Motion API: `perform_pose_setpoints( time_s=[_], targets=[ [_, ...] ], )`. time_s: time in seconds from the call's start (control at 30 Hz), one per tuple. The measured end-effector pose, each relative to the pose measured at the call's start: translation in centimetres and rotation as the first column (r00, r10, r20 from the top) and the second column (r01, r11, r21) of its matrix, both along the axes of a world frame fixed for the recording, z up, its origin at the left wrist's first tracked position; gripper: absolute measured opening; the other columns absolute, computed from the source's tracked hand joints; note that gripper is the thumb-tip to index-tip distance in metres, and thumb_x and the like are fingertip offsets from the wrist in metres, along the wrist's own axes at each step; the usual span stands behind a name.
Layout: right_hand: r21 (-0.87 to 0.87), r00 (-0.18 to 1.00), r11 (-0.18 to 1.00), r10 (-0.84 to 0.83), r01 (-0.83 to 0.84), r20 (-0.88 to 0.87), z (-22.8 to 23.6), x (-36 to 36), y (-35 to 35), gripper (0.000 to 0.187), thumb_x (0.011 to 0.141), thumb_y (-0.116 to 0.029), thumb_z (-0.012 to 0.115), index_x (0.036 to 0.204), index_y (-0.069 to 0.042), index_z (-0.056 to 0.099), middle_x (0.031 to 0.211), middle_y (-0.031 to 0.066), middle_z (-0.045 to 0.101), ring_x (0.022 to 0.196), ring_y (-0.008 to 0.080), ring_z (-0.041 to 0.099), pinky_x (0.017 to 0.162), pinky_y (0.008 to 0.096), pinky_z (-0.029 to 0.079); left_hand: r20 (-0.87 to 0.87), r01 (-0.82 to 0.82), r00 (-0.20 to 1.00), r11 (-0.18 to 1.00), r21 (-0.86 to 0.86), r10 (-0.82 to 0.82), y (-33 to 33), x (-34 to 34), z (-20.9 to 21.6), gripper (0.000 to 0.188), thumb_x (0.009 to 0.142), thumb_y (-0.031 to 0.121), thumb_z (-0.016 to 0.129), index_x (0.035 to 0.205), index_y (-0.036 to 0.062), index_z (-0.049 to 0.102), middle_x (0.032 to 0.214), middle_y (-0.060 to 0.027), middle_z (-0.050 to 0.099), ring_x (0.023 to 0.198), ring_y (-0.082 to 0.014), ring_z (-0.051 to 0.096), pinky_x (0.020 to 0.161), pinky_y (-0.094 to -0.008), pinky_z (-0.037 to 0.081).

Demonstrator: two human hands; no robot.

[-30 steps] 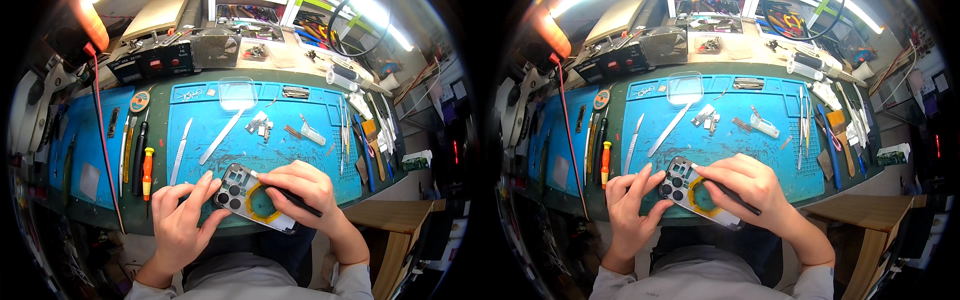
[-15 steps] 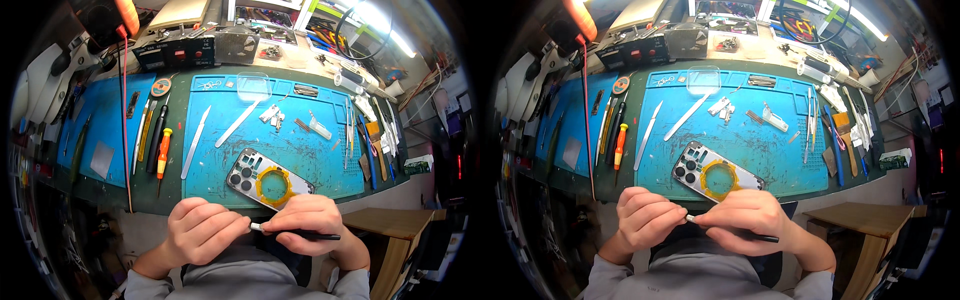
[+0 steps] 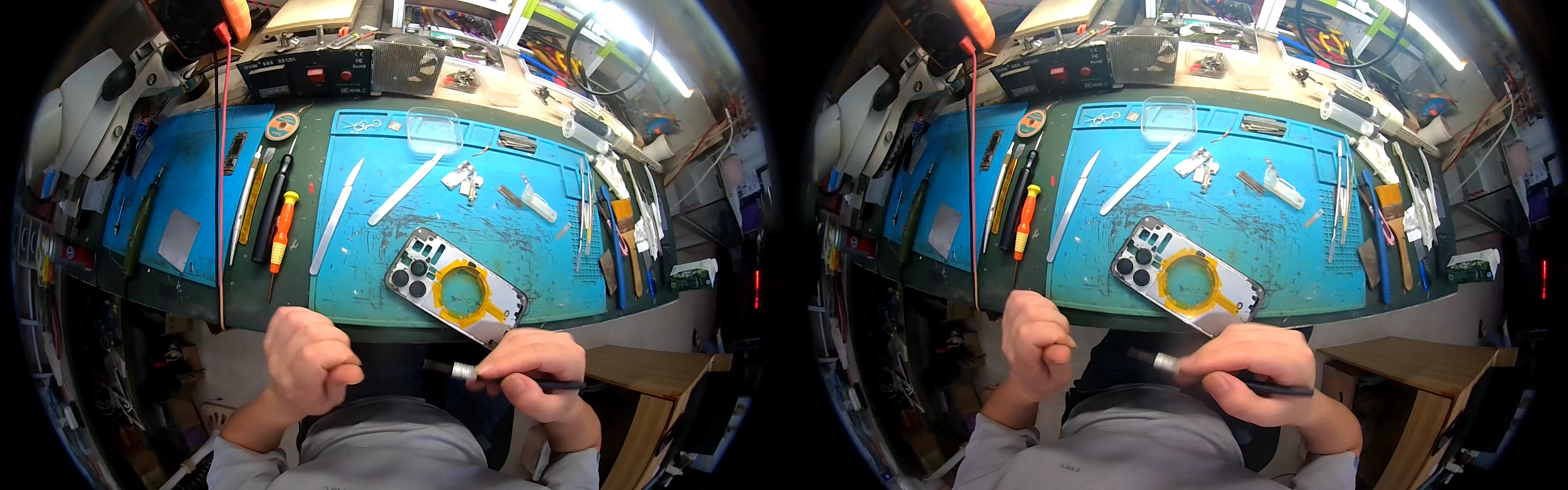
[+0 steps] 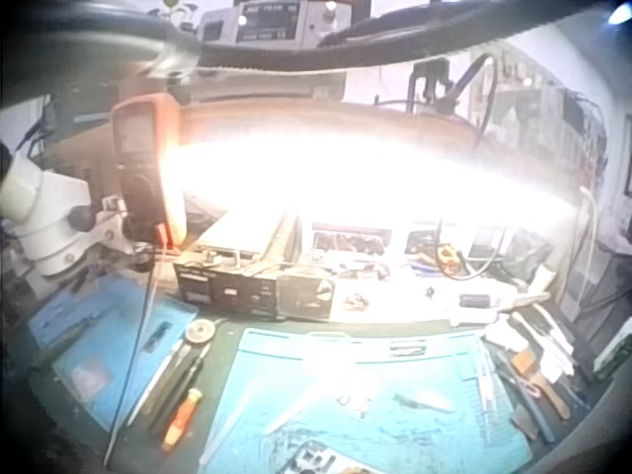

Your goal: The person uses a small brush and a cotton swab to clean the interior of a disassembled smartphone back housing. They repeatedly brush and wipe the camera module area and surrounding metal surfaces on a blue workbench.

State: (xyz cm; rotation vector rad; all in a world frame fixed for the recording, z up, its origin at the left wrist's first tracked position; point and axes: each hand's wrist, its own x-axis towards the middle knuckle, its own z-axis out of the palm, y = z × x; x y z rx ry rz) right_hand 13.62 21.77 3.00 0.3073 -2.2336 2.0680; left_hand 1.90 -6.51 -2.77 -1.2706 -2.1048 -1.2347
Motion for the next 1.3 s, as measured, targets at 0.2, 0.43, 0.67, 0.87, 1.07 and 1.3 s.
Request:
perform_pose_setpoints(
  time_s=[0.2,0.43,0.67,0.87,1.07,1.3],
  targets=[
    [0.515,0.945,0.824,-0.070,0.236,-0.321,-1.2,-1.8,0.1,0.032,0.076,0.003,0.083,0.108,-0.002,0.081,0.096,0.0107,0.080,0.078,0.0258,0.075,0.069,0.0342,0.059,0.020,-0.080,0.996,0.992,-0.098,0.082,1.0,-1.6,1.3,0.018,0.101,0.025,0.076,0.098,0.0093,0.068,0.081,-0.0007,0.070,0.080,-0.0229,0.065,0.078,-0.0370,0.048],
    [0.516,0.947,0.833,-0.028,0.199,-0.320,-1.9,-2.0,1.0,0.034,0.074,0.000,0.085,0.108,-0.004,0.083,0.096,0.0086,0.079,0.078,0.0229,0.072,0.066,0.0334,0.056,0.114,-0.060,0.990,0.976,-0.210,0.085,1.9,-2.5,1.8,0.046,0.092,0.002,0.079,0.136,0.0045,0.069,0.112,-0.0049,0.080,0.097,-0.0240,0.069,0.090,-0.0391,0.050],
    [0.541,0.949,0.823,0.009,0.171,-0.314,-2.1,-2.4,1.0,0.035,0.075,-0.003,0.087,0.109,-0.007,0.083,0.098,0.0057,0.080,0.077,0.0200,0.071,0.065,0.0324,0.056,0.077,-0.122,0.986,0.951,-0.284,0.149,3.6,-2.6,1.7,0.050,0.093,0.000,0.076,0.142,0.0000,0.065,0.121,-0.0023,0.082,0.111,-0.0231,0.067,0.100,-0.0402,0.046],
    [0.574,0.953,0.803,0.027,0.160,-0.303,-1.9,-3.0,0.7,0.038,0.074,-0.004,0.089,0.111,-0.008,0.083,0.099,0.0038,0.080,0.075,0.0183,0.069,0.064,0.0310,0.055,0.056,-0.110,0.989,0.942,-0.319,0.135,3.5,-2.6,1.6,0.044,0.097,-0.001,0.070,0.140,-0.0018,0.063,0.123,-0.0034,0.082,0.110,-0.0271,0.067,0.103,-0.0437,0.045],
    [0.580,0.955,0.803,0.045,0.139,-0.292,-1.7,-3.7,0.5,0.039,0.075,-0.005,0.090,0.113,-0.009,0.082,0.099,0.0031,0.080,0.072,0.0181,0.068,0.063,0.0311,0.053,0.009,-0.156,0.986,0.939,-0.306,0.166,3.9,-2.6,1.7,0.050,0.089,-0.001,0.077,0.138,-0.0010,0.070,0.119,-0.0002,0.083,0.107,-0.0188,0.070,0.098,-0.0384,0.048],
    [0.597,0.955,0.788,0.043,0.148,-0.294,-1.5,-4.1,0.1,0.039,0.075,-0.005,0.089,0.113,-0.008,0.082,0.099,0.0033,0.080,0.072,0.0181,0.068,0.062,0.0313,0.051,0.014,-0.155,0.986,0.937,-0.313,0.168,3.8,-2.7,1.7,0.049,0.089,0.001,0.078,0.137,-0.0012,0.070,0.119,-0.0001,0.083,0.106,-0.0183,0.070,0.098,-0.0380,0.048]
  ],
)
